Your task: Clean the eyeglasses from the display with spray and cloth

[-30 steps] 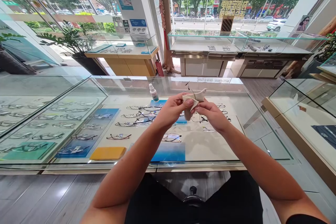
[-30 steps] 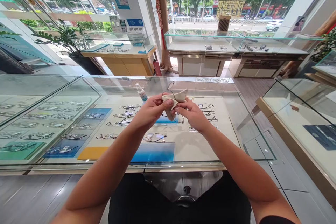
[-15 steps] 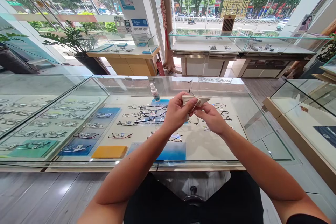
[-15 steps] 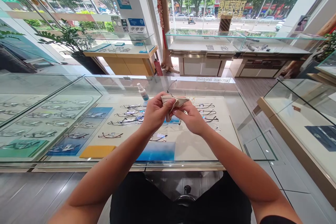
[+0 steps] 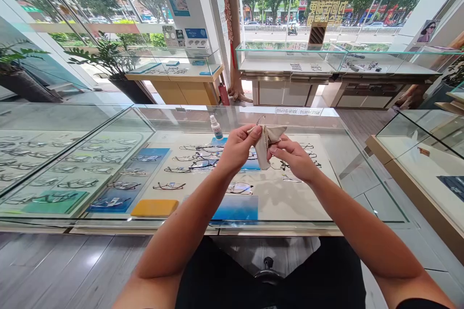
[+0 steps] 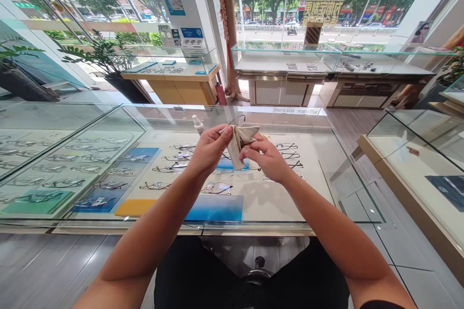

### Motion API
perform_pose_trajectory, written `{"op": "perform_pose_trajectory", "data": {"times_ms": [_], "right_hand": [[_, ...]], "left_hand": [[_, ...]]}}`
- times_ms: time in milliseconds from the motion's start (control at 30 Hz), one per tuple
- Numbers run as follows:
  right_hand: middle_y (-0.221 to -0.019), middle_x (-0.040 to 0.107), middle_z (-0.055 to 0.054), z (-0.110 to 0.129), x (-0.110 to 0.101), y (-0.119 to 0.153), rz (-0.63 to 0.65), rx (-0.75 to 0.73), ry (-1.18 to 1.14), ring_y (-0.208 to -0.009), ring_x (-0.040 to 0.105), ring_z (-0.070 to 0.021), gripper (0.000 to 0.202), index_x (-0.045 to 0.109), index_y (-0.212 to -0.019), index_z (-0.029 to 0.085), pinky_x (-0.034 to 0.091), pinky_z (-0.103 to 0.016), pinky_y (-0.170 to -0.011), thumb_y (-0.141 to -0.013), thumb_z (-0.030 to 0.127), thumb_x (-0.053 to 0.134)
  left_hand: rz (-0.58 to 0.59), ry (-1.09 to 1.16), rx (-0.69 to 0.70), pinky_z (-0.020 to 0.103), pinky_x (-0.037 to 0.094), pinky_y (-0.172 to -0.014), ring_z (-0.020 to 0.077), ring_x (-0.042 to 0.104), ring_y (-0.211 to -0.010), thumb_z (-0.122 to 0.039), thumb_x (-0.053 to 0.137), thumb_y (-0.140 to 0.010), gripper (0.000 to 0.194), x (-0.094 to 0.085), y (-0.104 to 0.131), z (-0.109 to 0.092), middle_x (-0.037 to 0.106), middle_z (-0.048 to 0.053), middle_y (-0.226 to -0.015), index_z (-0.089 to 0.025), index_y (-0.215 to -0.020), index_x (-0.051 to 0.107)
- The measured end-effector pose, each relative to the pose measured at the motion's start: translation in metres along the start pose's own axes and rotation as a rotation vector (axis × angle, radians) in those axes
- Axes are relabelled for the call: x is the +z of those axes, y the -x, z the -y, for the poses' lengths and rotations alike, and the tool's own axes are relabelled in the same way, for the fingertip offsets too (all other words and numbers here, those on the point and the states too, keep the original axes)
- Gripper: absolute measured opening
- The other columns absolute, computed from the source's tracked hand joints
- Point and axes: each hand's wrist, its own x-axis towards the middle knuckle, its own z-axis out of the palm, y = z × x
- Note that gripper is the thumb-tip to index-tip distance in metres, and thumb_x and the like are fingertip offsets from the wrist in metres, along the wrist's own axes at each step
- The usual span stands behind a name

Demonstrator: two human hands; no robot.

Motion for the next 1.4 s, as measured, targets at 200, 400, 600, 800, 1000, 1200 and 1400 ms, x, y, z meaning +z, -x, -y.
{"op": "perform_pose_trajectory", "data": {"times_ms": [200,400,600,800,1000,1200,1400], "right_hand": [[-0.114,0.065,-0.007,0.005,0.000,-0.001,-0.028,0.068,-0.160,-0.115,0.059,-0.0274,0.033,0.082,-0.073,0.025,0.044,-0.043,-0.112,-0.092,0.051,0.078],[-0.114,0.066,-0.008,0.003,-0.001,0.000,-0.048,0.119,-0.256,-0.109,0.058,-0.0254,0.032,0.081,-0.073,0.023,0.049,-0.039,-0.101,-0.089,0.050,0.079],[-0.111,0.068,-0.007,-0.007,0.008,0.002,-0.015,0.109,-0.247,-0.109,0.061,-0.0256,0.029,0.082,-0.076,0.023,0.048,-0.043,-0.107,-0.088,0.049,0.081],[-0.102,0.069,-0.008,-0.001,0.011,0.004,0.012,0.120,-0.171,-0.112,0.062,-0.0291,0.036,0.081,-0.075,0.023,0.048,-0.046,-0.107,-0.090,0.056,0.080],[-0.107,0.064,-0.008,0.009,0.001,0.001,-0.049,0.078,-0.205,-0.105,0.059,-0.0257,0.036,0.080,-0.073,0.023,0.052,-0.039,-0.096,-0.091,0.054,0.079],[-0.112,0.063,-0.009,0.005,0.003,0.001,-0.042,0.082,-0.252,-0.107,0.058,-0.0251,0.036,0.082,-0.075,0.023,0.054,-0.038,-0.094,-0.090,0.055,0.080],[-0.105,0.067,-0.008,0.003,0.011,0.004,-0.009,0.074,-0.171,-0.101,0.062,-0.0252,0.038,0.080,-0.075,0.023,0.053,-0.043,-0.100,-0.091,0.057,0.080]], "left_hand": [[0.115,0.003,-0.044,0.028,0.052,-0.066,0.0159,0.065,-0.070,-0.064,0.085,-0.092,0.049,-0.010,-0.002,-0.002,0.074,0.005,-0.078,-0.016,-0.093,0.076],[0.152,0.063,-0.061,0.026,0.052,-0.064,0.0137,0.065,-0.070,-0.040,0.103,-0.076,0.046,-0.007,-0.001,-0.001,0.074,0.003,-0.084,-0.017,-0.103,0.074],[0.066,0.081,-0.046,0.028,0.051,-0.054,0.0142,0.064,-0.054,-0.050,0.100,-0.079,0.050,0.013,0.006,0.006,0.069,-0.003,-0.068,-0.022,-0.089,0.060],[-0.083,-0.054,0.001,0.028,0.038,-0.046,0.0135,0.052,-0.043,-0.077,0.079,-0.091,0.059,0.016,0.010,0.002,0.059,-0.004,-0.051,-0.023,-0.078,0.059],[0.054,-0.004,-0.021,0.027,0.047,-0.061,0.0138,0.060,-0.065,-0.067,0.087,-0.089,0.052,-0.002,0.002,-0.002,0.070,0.002,-0.074,-0.018,-0.087,0.072],[0.053,0.131,-0.053,0.024,0.047,-0.059,0.0125,0.062,-0.065,-0.042,0.107,-0.068,0.055,0.005,0.002,0.004,0.071,-0.001,-0.080,-0.019,-0.102,0.070],[-0.056,0.065,-0.025,0.025,0.040,-0.051,0.0111,0.054,-0.050,-0.066,0.092,-0.084,0.054,0.017,0.010,0.011,0.060,-0.005,-0.062,-0.021,-0.085,0.061]]}}
